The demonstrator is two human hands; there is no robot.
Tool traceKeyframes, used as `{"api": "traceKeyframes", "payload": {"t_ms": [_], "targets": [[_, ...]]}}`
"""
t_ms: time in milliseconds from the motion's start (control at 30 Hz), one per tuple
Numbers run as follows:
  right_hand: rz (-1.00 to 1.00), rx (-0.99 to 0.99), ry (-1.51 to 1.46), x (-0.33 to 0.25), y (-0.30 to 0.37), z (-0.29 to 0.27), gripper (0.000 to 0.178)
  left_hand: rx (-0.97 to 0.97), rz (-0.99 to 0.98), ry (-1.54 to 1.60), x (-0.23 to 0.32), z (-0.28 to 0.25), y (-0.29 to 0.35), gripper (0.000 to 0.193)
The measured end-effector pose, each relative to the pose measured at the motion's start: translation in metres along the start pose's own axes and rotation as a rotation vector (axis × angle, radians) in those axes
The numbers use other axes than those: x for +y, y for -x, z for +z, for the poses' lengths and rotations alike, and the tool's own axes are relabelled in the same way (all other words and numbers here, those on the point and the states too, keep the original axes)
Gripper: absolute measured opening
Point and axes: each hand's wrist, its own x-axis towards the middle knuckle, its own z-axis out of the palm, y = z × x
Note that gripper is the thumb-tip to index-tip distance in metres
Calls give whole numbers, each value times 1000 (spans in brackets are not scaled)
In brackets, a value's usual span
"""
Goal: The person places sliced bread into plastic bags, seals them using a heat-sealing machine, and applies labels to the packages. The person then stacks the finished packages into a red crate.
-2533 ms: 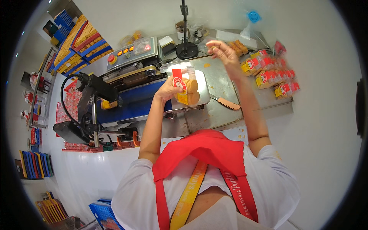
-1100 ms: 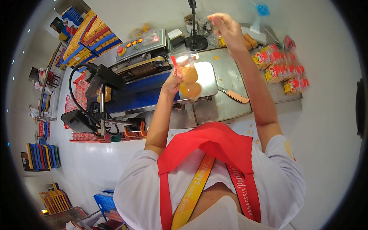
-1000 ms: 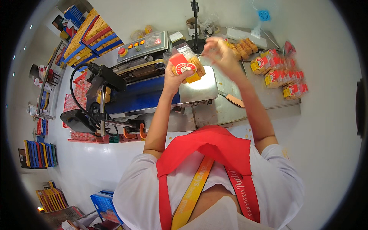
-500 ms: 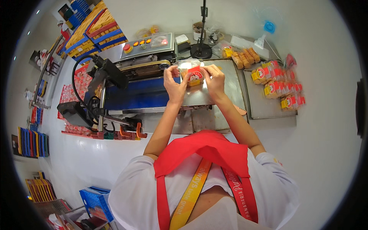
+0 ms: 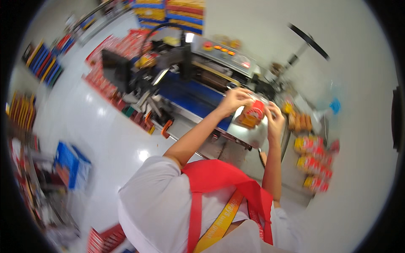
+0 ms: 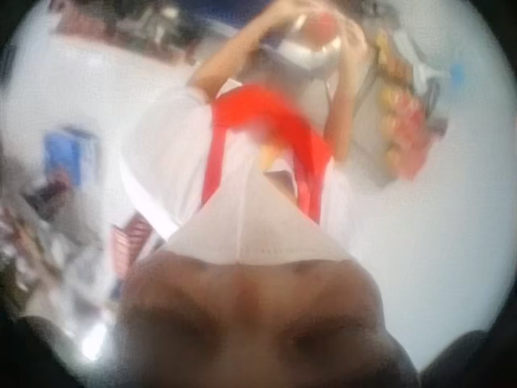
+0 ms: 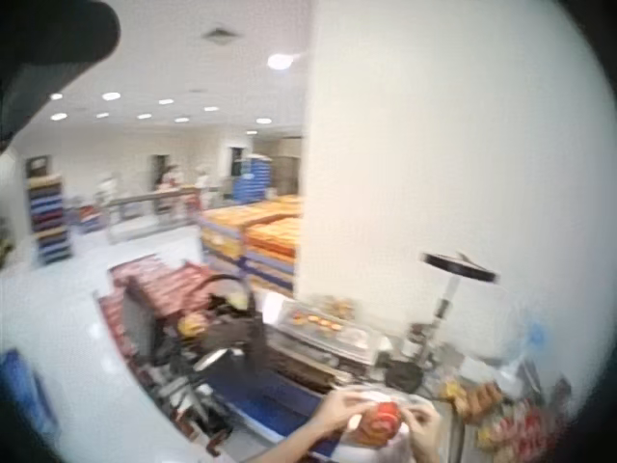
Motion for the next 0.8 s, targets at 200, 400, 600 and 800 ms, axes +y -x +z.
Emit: {"api": "traceKeyframes", "payload": {"t_ms": [200,400,600,800], "targets": [[256,-22,-375,22,-13,-6,16,-39,-158,234,-20,6,-24,16],[233,14,-467,20,-11,4,15,38,225,-111,0,-5,-12,13],[121,83,-324,-4,-6,0,8,-13,192,-23,17,-3,-8,14],[176,68,-430,1,12,3,9,-12,21,78,14,-2,10,11]]}}
